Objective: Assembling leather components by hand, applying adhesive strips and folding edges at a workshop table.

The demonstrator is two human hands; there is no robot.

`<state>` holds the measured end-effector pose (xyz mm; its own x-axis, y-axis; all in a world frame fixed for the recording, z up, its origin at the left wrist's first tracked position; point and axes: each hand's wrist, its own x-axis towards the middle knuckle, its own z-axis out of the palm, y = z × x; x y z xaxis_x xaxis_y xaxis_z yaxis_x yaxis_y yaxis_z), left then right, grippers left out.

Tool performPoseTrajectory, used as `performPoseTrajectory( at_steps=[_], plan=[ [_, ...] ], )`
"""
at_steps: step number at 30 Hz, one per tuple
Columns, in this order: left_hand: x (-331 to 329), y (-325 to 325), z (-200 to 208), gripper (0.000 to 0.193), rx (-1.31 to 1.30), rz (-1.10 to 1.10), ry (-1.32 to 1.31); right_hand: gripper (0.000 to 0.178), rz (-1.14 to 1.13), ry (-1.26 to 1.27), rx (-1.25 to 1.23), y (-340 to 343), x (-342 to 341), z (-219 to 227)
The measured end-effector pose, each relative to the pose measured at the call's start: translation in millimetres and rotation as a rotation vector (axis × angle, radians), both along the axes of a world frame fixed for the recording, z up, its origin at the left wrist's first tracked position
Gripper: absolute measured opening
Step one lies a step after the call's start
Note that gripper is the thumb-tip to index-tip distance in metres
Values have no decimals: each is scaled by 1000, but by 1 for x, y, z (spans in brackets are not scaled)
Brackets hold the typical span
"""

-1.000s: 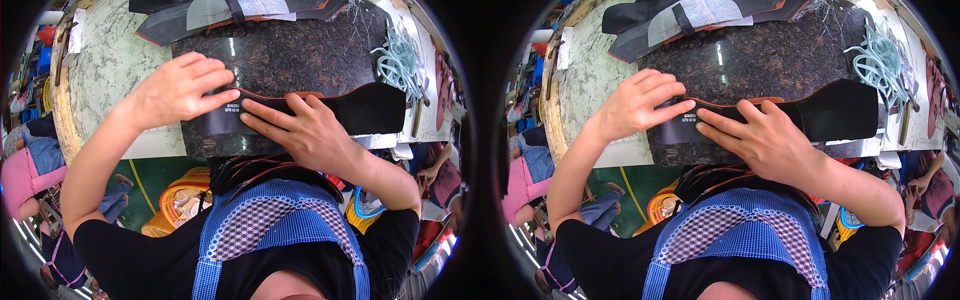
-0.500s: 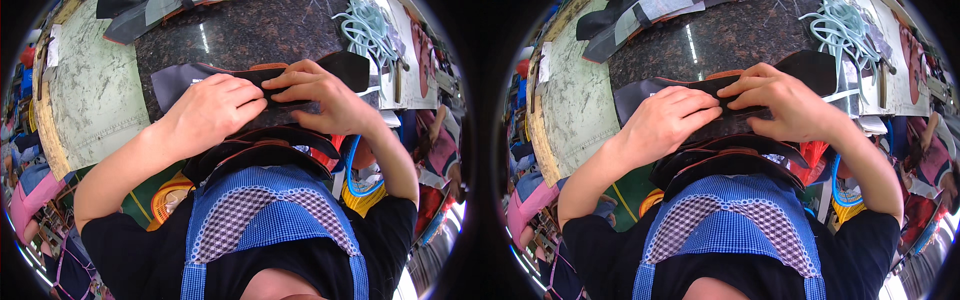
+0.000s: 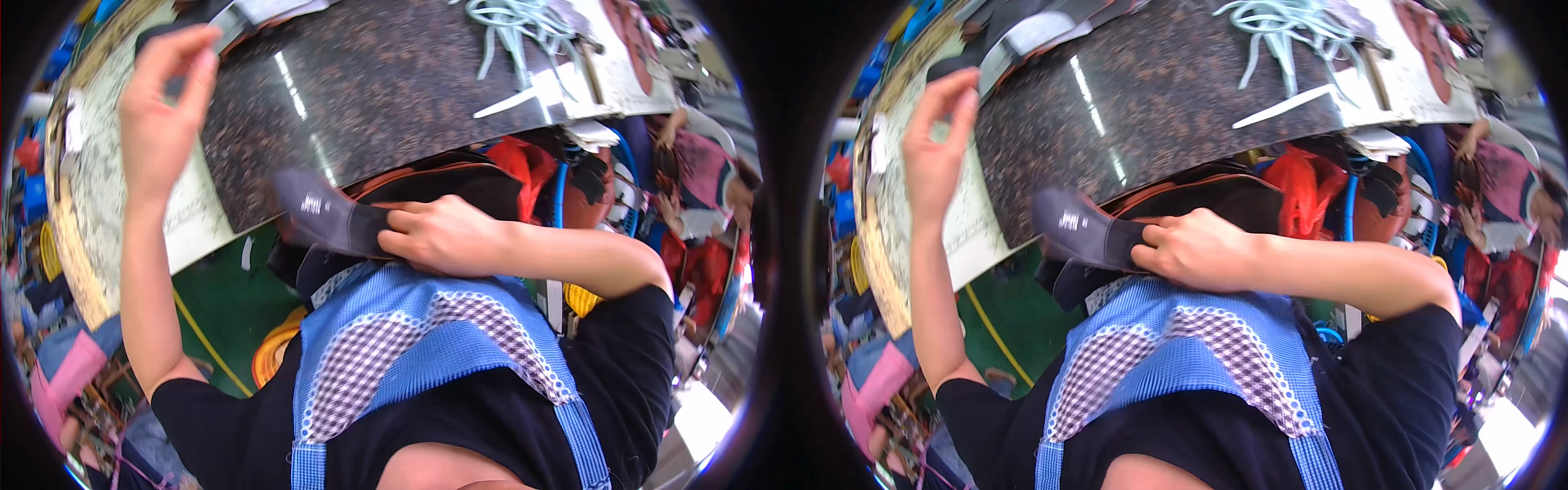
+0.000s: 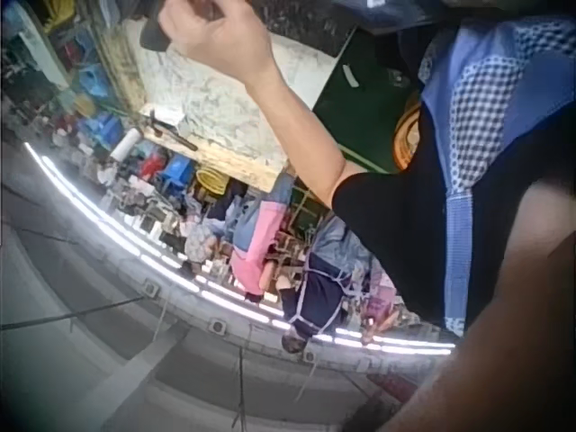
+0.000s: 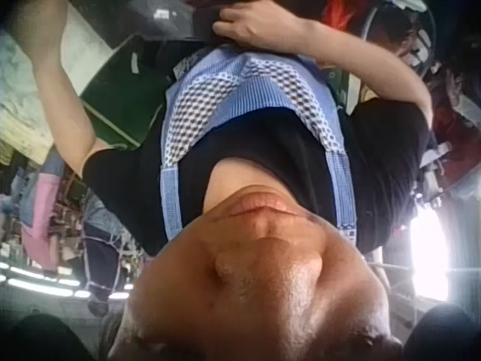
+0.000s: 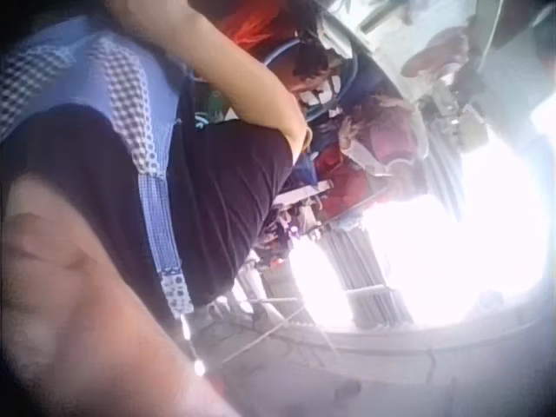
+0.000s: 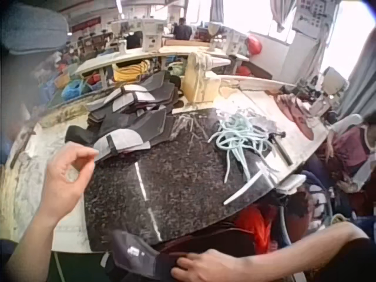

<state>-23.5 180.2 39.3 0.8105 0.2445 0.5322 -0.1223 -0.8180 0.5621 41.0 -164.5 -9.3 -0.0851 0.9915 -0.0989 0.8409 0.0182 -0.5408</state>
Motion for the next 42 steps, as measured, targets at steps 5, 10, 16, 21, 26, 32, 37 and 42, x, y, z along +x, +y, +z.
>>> performPoseTrajectory(
  at_steps=[5,10,16,21,26,32,37,42],
  plan=[
    [17,-17,-21,25,408,-101,112,30,-10,246,63,-8,2,15],
    [70,28,-36,46,682,55,47,21,-404,513,-50,-30,79,83],
    [89,48,-13,48,471,-162,205,19,-1010,30,170,-82,184,67],
    [87,67,17,22,302,-55,297,29,-624,-512,558,-6,222,35],
    [81,57,49,27,577,231,-258,39,-471,-692,363,26,274,25],
    [32,-86,-9,16,623,-148,92,24,-868,305,595,10,308,62],
    [22,-94,-3,28,217,-373,625,27,-845,923,571,-5,296,87],
    [125,-115,60,58,-254,-329,231,18,-745,1120,440,5,249,91]
  ],
)
